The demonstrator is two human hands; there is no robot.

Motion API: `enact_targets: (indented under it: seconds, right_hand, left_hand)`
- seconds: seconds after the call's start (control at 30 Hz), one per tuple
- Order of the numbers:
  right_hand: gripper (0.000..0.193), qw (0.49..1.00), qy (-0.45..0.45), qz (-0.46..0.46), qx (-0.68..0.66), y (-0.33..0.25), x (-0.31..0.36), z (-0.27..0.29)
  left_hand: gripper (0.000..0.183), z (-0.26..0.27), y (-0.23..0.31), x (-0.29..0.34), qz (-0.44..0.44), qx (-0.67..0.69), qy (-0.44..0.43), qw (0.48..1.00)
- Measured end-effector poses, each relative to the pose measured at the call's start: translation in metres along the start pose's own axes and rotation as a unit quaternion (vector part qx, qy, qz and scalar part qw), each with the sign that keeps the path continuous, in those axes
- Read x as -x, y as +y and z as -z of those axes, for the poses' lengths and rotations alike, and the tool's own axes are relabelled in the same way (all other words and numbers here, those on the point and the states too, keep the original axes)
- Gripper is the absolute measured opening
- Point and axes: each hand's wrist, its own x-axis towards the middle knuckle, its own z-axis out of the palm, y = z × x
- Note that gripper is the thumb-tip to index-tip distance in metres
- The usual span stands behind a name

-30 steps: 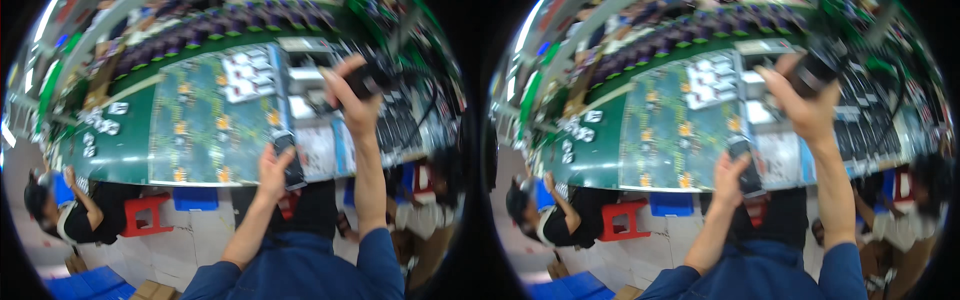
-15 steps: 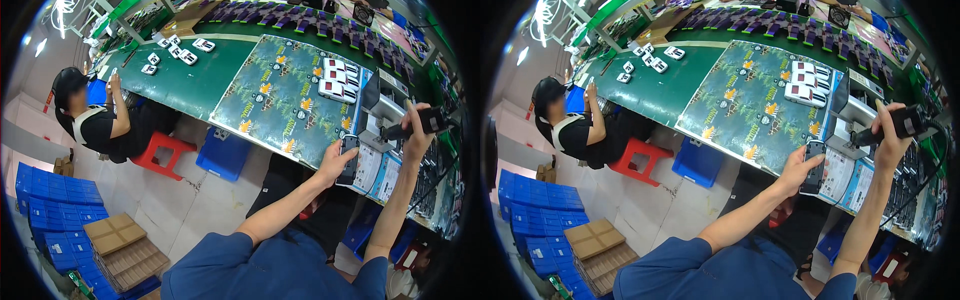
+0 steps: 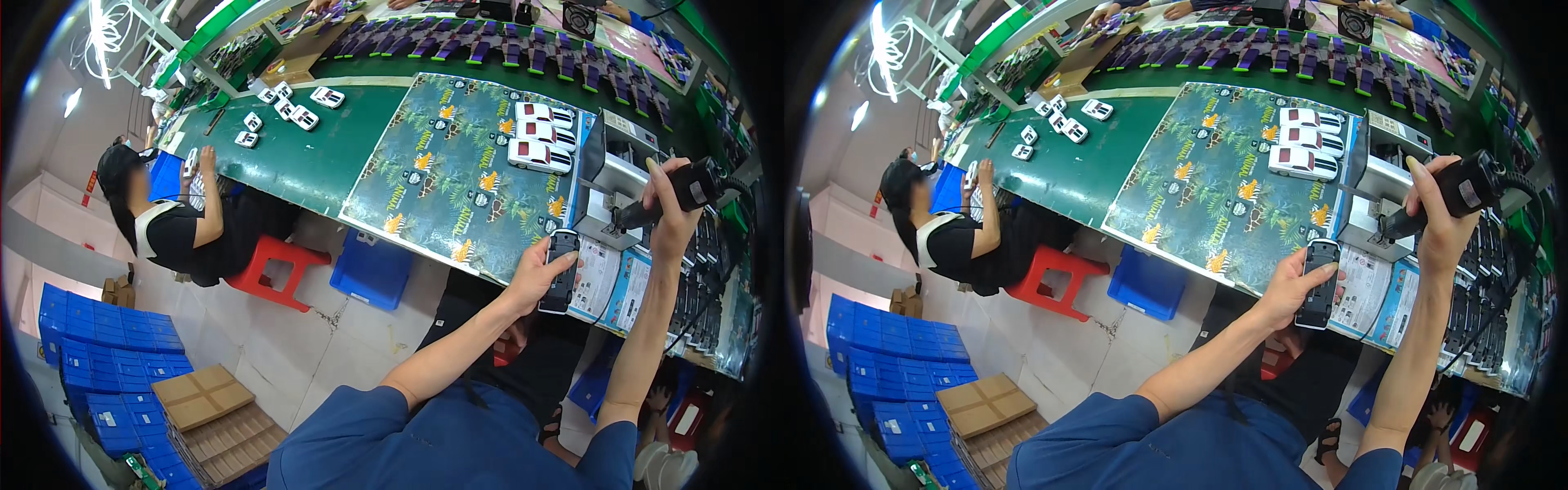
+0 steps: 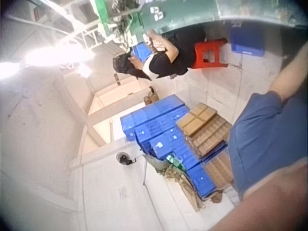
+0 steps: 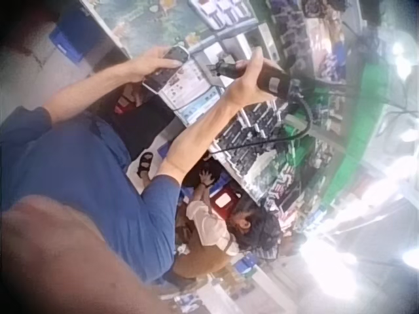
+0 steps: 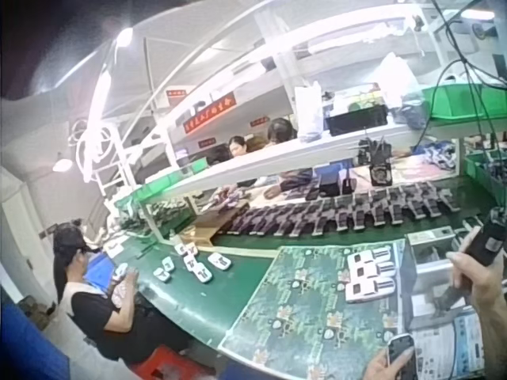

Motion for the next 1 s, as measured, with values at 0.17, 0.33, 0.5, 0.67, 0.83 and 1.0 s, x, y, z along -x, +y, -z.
enact_targets:
  seconds: [0.17,0.33,0.5,0.67,0.83,1.0]
  right_hand:
    - [0.013,1.0,-0.013,0.01,-0.006,0.001,0.001,0.001]
    - [0.016,0.999,0.01,-0.03,-0.027,0.0,0.0,0.011]
    - [0.013,0.997,-0.011,-0.065,-0.034,-0.003,0.011,-0.001]
    - [0.012,0.975,0.014,0.022,-0.221,-0.027,0.033,0.001]
    - [0.011,0.973,-0.014,0.063,-0.224,-0.021,0.048,-0.017]
    - [0.012,0.979,0.005,0.04,-0.201,-0.017,0.055,-0.027]
  left_hand:
    - [0.025,0.002,0.0,0.001,0.007,0.03,0.001,1.0]
    - [0.022,0.005,-0.007,-0.005,0.032,0.024,0.01,0.999]
    - [0.029,0.006,0.012,-0.002,0.02,0.036,0.047,0.998]
    - [0.027,-0.011,0.01,-0.003,0.036,-0.006,0.047,0.998]
    - [0.025,-0.012,0.004,-0.002,-0.007,-0.068,0.05,0.996]
    - [0.026,-0.014,0.004,0.004,-0.006,-0.09,0.038,0.995]
